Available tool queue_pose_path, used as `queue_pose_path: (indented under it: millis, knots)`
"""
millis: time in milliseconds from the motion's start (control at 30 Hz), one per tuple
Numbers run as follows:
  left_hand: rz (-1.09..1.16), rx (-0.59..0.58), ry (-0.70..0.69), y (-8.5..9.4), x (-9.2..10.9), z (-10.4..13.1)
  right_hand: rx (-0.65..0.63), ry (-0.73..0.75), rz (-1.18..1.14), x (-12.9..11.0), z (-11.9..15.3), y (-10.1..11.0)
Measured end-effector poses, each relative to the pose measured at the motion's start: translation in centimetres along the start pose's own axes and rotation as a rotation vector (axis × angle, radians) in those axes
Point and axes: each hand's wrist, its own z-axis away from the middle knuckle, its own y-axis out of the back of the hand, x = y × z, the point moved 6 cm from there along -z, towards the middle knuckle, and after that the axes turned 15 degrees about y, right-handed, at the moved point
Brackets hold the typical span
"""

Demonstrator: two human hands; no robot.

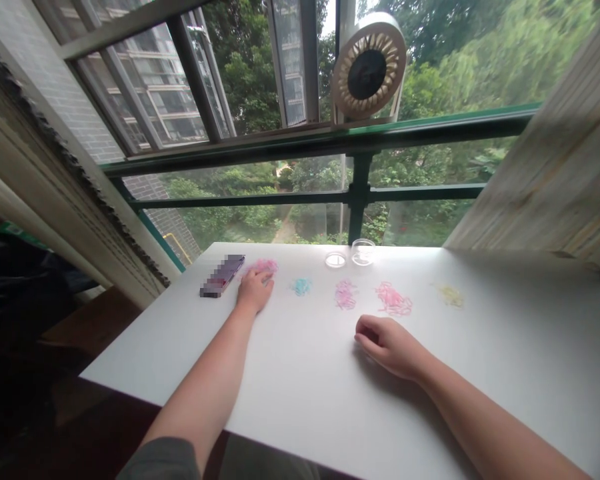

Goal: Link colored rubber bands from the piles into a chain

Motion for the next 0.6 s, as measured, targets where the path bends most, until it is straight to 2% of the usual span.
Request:
queue_pose_path:
  millis: [233,400,600]
  knots:
    - [-0.033,0.021,-0.021,0.49,-0.24,0.5,-0.001,0.015,0.004,-0.31,0.08,0.12]
    - [-0.007,-0.017,-0.058,0.59,0.05,0.8,-0.002,0.018,-0.001,-0.39,0.07,0.19]
    - [0.028,-0.059,-0.015,0.69,-0.18,0.87,-0.014,0.009,0.002,-0.45,0.02,0.19]
